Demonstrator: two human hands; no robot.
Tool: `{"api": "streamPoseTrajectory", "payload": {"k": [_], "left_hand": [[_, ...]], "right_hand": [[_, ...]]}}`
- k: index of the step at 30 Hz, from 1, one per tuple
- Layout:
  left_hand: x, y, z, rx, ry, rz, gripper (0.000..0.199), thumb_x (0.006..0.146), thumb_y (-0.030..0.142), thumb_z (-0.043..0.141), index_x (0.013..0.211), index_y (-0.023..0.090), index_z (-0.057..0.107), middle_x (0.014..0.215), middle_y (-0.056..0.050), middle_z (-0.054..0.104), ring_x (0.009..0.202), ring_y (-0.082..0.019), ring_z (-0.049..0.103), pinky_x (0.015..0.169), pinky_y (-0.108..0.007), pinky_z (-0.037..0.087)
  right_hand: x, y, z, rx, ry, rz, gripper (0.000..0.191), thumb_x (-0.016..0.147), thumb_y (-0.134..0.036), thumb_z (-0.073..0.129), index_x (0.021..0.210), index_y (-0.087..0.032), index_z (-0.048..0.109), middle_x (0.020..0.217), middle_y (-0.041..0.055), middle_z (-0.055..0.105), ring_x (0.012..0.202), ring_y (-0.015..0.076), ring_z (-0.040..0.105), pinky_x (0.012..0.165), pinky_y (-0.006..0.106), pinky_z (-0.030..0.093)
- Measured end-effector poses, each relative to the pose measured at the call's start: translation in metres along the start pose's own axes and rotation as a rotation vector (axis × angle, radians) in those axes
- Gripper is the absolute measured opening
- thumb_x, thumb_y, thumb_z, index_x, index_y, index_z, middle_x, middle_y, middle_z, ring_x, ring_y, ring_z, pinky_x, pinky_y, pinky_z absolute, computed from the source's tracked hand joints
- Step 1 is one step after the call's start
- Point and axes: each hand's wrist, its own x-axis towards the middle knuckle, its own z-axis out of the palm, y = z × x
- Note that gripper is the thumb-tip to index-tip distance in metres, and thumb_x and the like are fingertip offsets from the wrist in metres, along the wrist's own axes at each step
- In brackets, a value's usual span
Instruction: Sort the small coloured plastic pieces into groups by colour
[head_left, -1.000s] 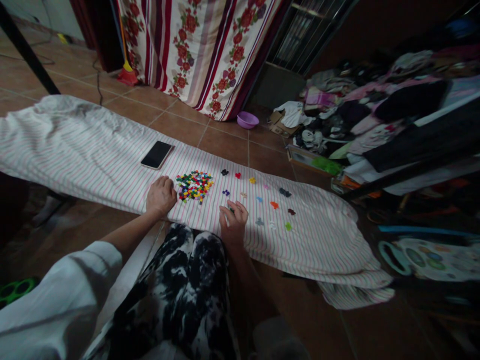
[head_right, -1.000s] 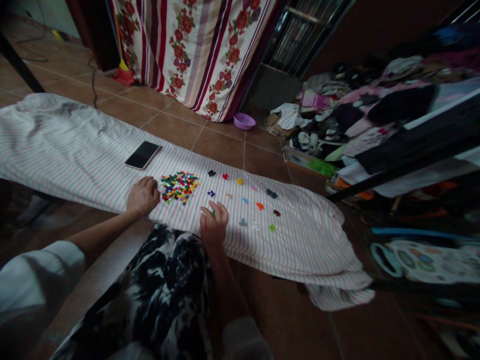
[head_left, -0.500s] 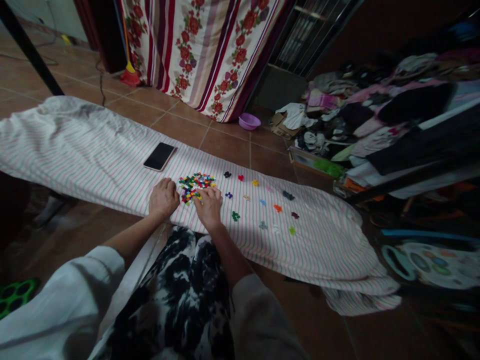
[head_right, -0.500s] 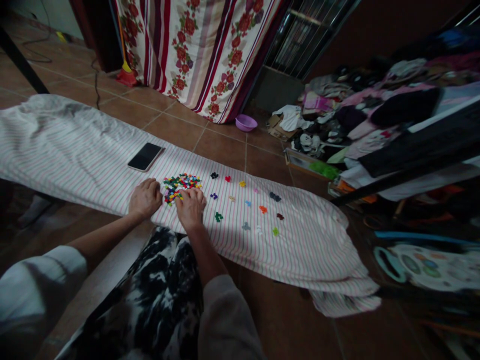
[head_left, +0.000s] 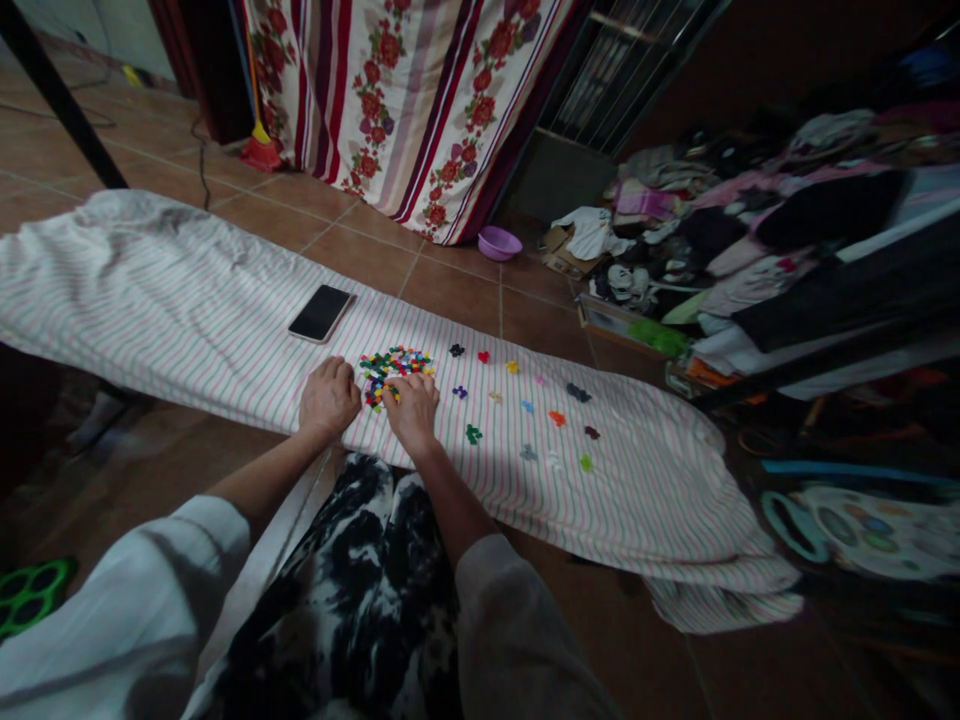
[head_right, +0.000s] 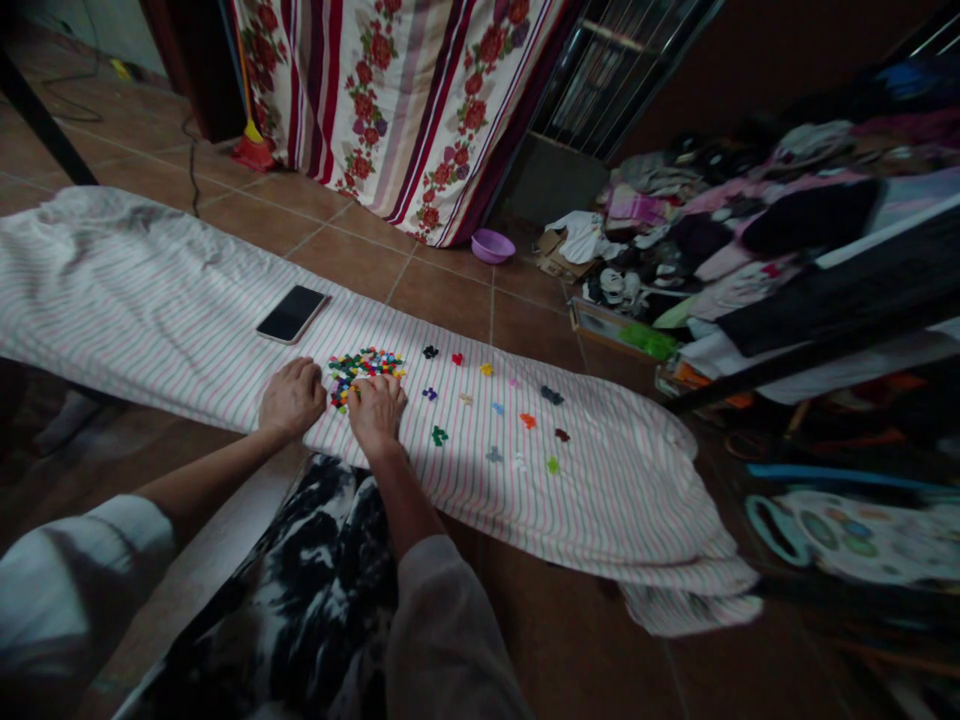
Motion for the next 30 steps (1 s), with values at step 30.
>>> {"api": "streamPoseTrajectory", "payload": {"k": [30], "left_hand": [[-0.001,-0.004,0.001,0.029,0.020,0.054,0.023,0.082,0.021,0.042,0.095,0.015,0.060,0.117,-0.019,0.062,0.115,-0.032,0.055,0.098,-0.046,0.044]], "right_hand": [[-0.005,0.083,-0.051,0.211,0.168,0.039,0.027,0.087,-0.016,0.045,0.103,-0.020,0.067,0.100,0.0051,0.066,0.095,0.0166,0.062,0.086,0.028,0.049]]}}
